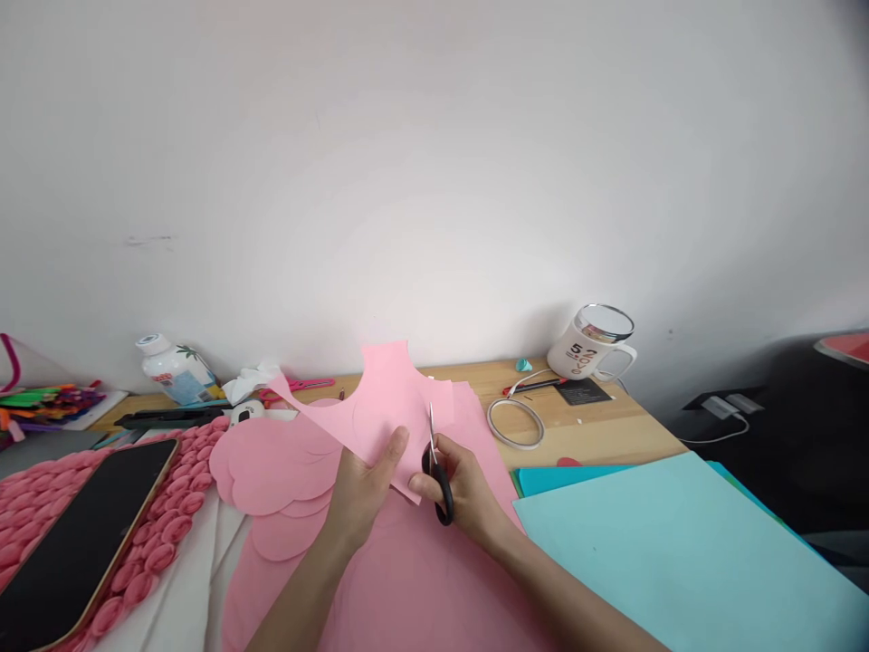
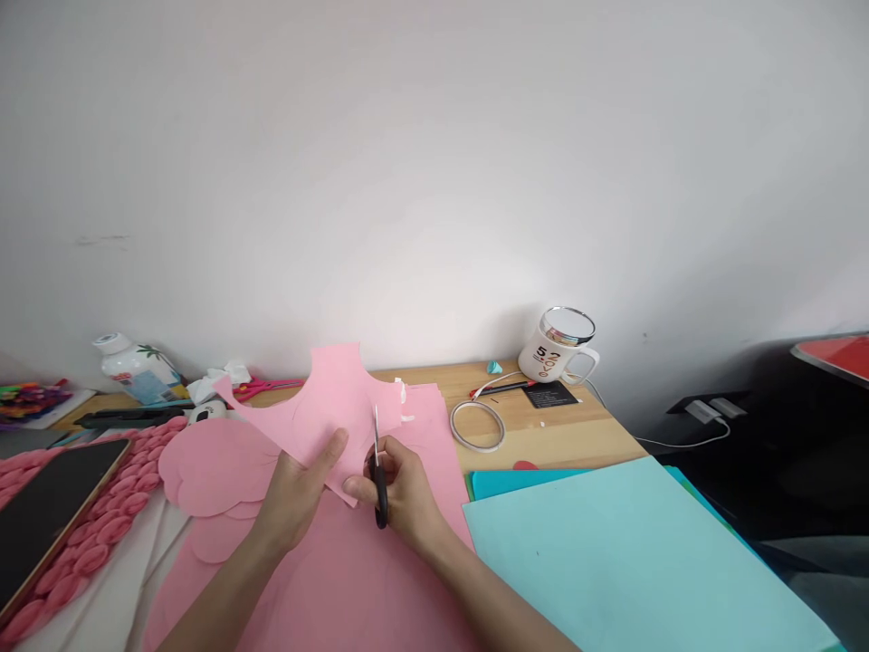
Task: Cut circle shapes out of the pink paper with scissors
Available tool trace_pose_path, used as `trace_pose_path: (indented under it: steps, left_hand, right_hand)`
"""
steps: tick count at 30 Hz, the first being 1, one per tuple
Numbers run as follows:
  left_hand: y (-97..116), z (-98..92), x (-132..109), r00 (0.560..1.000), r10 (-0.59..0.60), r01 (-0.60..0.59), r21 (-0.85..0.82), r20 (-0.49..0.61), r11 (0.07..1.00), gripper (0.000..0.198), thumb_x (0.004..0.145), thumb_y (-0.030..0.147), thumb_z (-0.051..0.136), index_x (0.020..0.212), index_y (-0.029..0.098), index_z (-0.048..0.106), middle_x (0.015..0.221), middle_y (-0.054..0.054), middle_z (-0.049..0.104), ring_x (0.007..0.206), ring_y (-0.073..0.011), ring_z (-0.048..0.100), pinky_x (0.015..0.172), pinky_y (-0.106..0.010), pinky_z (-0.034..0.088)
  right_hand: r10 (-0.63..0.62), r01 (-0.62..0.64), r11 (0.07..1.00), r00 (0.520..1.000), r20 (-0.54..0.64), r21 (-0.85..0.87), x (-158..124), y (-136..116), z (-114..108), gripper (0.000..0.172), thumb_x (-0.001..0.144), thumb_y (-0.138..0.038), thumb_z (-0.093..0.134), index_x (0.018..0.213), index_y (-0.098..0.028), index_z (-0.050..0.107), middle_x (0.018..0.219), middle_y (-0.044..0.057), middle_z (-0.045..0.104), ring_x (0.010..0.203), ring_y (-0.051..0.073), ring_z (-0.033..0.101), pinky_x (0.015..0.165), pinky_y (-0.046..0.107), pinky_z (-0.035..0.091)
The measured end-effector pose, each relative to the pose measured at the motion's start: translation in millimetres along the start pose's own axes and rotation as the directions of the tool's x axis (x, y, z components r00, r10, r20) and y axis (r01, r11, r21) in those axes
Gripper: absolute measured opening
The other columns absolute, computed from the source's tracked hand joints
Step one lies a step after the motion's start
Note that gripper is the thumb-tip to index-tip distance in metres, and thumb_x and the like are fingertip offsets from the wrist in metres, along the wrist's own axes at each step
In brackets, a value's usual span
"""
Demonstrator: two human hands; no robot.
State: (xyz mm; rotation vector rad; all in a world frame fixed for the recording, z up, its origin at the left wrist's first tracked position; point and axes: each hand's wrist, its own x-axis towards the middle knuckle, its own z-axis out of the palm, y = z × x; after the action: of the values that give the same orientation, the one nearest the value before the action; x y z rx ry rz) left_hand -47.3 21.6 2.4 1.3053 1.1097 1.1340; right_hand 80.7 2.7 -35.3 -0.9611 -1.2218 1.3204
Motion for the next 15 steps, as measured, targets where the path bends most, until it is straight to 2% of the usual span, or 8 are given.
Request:
trace_pose_path:
  steps: [2, 4, 5, 7, 9, 10, 12, 15]
  left_hand:
    - [-0.3, -0.6, 1.3, 0.998, 0.063, -0.063, 0.01, -0.014, 0.998, 0.024, 0.074, 0.033, 0.061, 0.091, 0.016, 0.062, 0.086, -0.005, 0.068, 0.09, -0.0198, 0.062, 0.078, -0.03, 0.05]
    - [0.8, -1.2, 1.5, 0.996, 0.086, -0.086, 0.018, -0.01, 0.996, 0.022, 0.073, 0.031, 0.063, 0.09, 0.016, 0.063, 0.088, -0.004, 0.067, 0.1, -0.0197, 0.057, 0.086, -0.03, 0.046]
    - [1.8, -1.5, 1.2, 0.997, 0.072, -0.072, 0.01, 0.013, 0.997, 0.02, 0.073, 0.031, 0.062, 0.086, 0.016, 0.064, 0.082, -0.004, 0.068, 0.092, -0.0195, 0.06, 0.081, -0.03, 0.049]
    - [4.0, -1.9, 0.2, 0.997, 0.014, -0.012, -0.023, 0.07, 1.0, 0.019, 0.074, 0.032, 0.061, 0.077, 0.014, 0.064, 0.063, -0.002, 0.064, 0.064, -0.0171, 0.062, 0.056, -0.027, 0.052]
    - [5.5, -2.3, -0.5, 0.991, -0.049, 0.057, -0.061, 0.123, 0.996, 0.021, 0.074, 0.034, 0.06, 0.075, 0.013, 0.063, 0.055, 0.0, 0.061, 0.043, -0.0127, 0.052, 0.035, -0.024, 0.043]
    - [5.8, -2.5, -0.5, 0.989, -0.068, 0.079, -0.078, 0.132, 0.994, 0.022, 0.074, 0.035, 0.061, 0.076, 0.013, 0.063, 0.055, 0.0, 0.061, 0.039, -0.0112, 0.049, 0.032, -0.023, 0.041]
    - [5.4, -3.3, 0.2, 0.992, -0.062, 0.074, -0.108, 0.108, 0.991, 0.023, 0.074, 0.033, 0.062, 0.082, 0.012, 0.064, 0.063, -0.002, 0.065, 0.045, -0.0118, 0.054, 0.043, -0.026, 0.048]
    - [4.6, -5.5, 1.6, 0.997, -0.001, 0.014, -0.165, 0.083, 0.986, 0.022, 0.075, 0.03, 0.062, 0.089, 0.014, 0.066, 0.078, -0.006, 0.069, 0.078, -0.0188, 0.063, 0.079, -0.034, 0.05]
  right_hand:
    - [-0.01, 0.01, 1.0, 1.0, -0.025, -0.011, 0.4, 0.2, -0.7, 0.045, 0.059, -0.048, 0.074, 0.063, -0.019, 0.04, 0.052, -0.008, 0.035, 0.047, 0.007, 0.03, 0.044, 0.02, 0.023]
    - [-0.008, 0.009, 1.0, 1.0, -0.019, 0.008, 0.3, -1.2, -1.6, 0.044, 0.059, -0.049, 0.073, 0.067, -0.019, 0.043, 0.055, -0.007, 0.038, 0.049, 0.008, 0.032, 0.044, 0.02, 0.025]
    - [-0.001, 0.002, 1.0, 1.0, -0.008, 0.024, 0.2, -2.4, -2.0, 0.044, 0.059, -0.05, 0.073, 0.07, -0.019, 0.044, 0.057, -0.006, 0.041, 0.05, 0.008, 0.035, 0.045, 0.02, 0.026]
    - [0.014, -0.015, 0.998, 1.0, 0.015, 0.053, -0.4, -4.8, -2.6, 0.045, 0.059, -0.049, 0.073, 0.075, -0.019, 0.045, 0.062, -0.004, 0.045, 0.053, 0.009, 0.039, 0.047, 0.021, 0.03]
    - [0.023, -0.025, 0.998, 0.999, 0.032, 0.065, -1.0, -6.7, -2.7, 0.045, 0.058, -0.047, 0.075, 0.076, -0.019, 0.045, 0.064, -0.004, 0.047, 0.056, 0.01, 0.042, 0.05, 0.022, 0.032]
    - [0.024, -0.027, 0.997, 0.999, 0.041, 0.067, -1.3, -7.3, -2.5, 0.045, 0.058, -0.046, 0.076, 0.075, -0.019, 0.044, 0.065, -0.003, 0.048, 0.056, 0.01, 0.042, 0.05, 0.022, 0.033]
    - [0.022, -0.026, 0.997, 0.998, 0.061, 0.067, -1.9, -7.8, -1.9, 0.044, 0.058, -0.043, 0.077, 0.075, -0.018, 0.045, 0.065, -0.003, 0.049, 0.056, 0.01, 0.041, 0.05, 0.021, 0.033]
    - [0.019, -0.024, 0.997, 0.998, 0.065, 0.078, -2.6, -7.6, -0.6, 0.04, 0.06, -0.041, 0.076, 0.074, -0.018, 0.046, 0.061, -0.006, 0.044, 0.054, 0.009, 0.038, 0.049, 0.021, 0.031]
